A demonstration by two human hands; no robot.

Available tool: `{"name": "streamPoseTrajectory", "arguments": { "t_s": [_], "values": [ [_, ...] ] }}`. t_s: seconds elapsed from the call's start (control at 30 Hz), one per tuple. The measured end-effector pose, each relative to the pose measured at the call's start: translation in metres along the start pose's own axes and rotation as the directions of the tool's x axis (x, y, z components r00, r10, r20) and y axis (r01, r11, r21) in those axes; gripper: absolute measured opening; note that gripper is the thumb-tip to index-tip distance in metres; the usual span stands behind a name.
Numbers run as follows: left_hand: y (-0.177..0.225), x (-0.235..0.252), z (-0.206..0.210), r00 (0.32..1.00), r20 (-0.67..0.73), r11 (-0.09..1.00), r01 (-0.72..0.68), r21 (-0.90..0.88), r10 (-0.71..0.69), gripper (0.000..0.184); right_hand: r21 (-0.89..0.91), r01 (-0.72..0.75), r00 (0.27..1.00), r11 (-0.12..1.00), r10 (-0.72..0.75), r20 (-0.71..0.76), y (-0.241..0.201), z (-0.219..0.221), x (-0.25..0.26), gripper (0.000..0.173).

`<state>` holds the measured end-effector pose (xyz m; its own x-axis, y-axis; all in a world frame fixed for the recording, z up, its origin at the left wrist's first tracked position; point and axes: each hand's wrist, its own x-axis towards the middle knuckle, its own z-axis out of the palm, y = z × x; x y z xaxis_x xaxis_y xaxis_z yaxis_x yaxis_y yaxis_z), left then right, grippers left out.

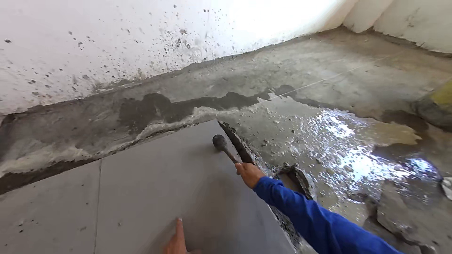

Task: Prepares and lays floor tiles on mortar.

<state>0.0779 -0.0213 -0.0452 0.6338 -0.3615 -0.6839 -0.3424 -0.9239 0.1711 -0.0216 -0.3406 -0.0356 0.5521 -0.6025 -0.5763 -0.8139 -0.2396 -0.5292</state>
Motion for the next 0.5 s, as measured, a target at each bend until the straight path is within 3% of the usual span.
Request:
{"name": "streamPoseTrajectory", "arguments": {
  "t_s": [0.07,0.17,0.3,0.43,0.5],
  "values": [
    [-0.025,0.023,-0.027,0.988,-0.144,0.998,0.054,-0.037,-0.058,0.134,-0.039,0.052,0.999,0.998,-0.051,0.019,-0.031,-0.004,-0.006,0.053],
    [-0.071,0.066,-0.064,0.932,-0.315,0.981,0.195,0.017,-0.18,0.145,-0.033,0.271,0.962,0.962,-0.269,0.057,-0.084,0.007,-0.014,0.045],
    [-0.094,0.099,-0.082,0.955,-0.23,0.972,0.215,0.097,-0.189,0.16,-0.082,0.459,0.884,0.885,-0.446,0.136,-0.16,0.052,0.007,0.044],
    [-0.109,0.105,-0.076,0.973,-0.17,0.984,0.169,0.048,-0.159,0.165,-0.186,0.356,0.911,0.916,-0.296,0.287,-0.223,0.111,0.022,0.048],
    [-0.115,0.109,-0.075,0.974,-0.181,0.99,0.142,0.024,-0.135,0.166,-0.169,0.399,0.897,0.901,-0.345,0.276,-0.241,0.13,0.016,0.048]
  ]
}}
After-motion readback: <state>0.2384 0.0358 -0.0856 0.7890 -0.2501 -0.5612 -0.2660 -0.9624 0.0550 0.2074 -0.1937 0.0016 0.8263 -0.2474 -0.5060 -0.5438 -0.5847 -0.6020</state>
